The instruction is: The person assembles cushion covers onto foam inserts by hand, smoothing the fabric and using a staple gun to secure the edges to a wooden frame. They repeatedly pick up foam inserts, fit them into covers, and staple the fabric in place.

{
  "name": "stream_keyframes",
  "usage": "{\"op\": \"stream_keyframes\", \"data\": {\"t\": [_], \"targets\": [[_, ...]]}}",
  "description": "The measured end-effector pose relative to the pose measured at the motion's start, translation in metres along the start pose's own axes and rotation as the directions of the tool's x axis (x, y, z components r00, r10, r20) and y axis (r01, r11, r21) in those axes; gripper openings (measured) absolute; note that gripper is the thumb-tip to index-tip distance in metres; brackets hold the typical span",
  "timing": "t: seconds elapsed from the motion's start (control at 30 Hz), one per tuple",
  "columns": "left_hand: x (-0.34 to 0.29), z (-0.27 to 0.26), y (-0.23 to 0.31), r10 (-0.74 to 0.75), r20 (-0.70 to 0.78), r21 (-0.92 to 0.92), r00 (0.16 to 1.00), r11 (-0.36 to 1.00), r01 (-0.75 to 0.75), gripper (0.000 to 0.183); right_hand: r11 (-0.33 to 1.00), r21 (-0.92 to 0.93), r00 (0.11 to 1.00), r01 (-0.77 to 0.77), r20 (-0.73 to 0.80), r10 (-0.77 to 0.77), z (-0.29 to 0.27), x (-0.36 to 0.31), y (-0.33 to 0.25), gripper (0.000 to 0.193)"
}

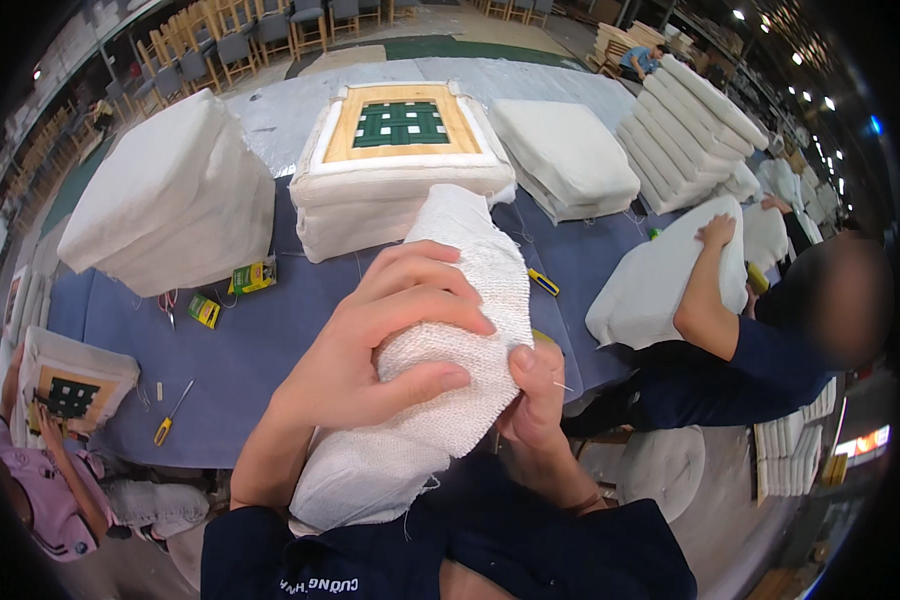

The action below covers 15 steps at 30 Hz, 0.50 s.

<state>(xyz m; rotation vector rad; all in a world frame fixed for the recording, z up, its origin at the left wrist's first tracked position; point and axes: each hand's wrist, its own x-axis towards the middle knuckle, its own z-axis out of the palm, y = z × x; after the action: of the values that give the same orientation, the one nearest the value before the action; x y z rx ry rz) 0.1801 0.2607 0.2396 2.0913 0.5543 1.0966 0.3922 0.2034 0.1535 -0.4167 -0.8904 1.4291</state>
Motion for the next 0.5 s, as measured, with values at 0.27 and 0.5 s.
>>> {"op": "stream_keyframes", "data": {"t": [0.27, 0.5], "targets": [[0.003, 0.003, -0.004, 0.051, 0.034, -0.001, 0.998, 0.999, -0.051, 0.031, 0.972, -0.233, 1.000, -0.015, 0.010, 0.018, 0.005, -0.002, -0.020, 0.036], [-0.001, 0.006, 0.007, 0.102, 0.039, 0.352, 0.994, 0.930, -0.110, 0.068, 0.999, -0.016, 0.998, -0.027, -0.054, 0.026, 0.000, -0.002, -0.009, 0.039]]}}
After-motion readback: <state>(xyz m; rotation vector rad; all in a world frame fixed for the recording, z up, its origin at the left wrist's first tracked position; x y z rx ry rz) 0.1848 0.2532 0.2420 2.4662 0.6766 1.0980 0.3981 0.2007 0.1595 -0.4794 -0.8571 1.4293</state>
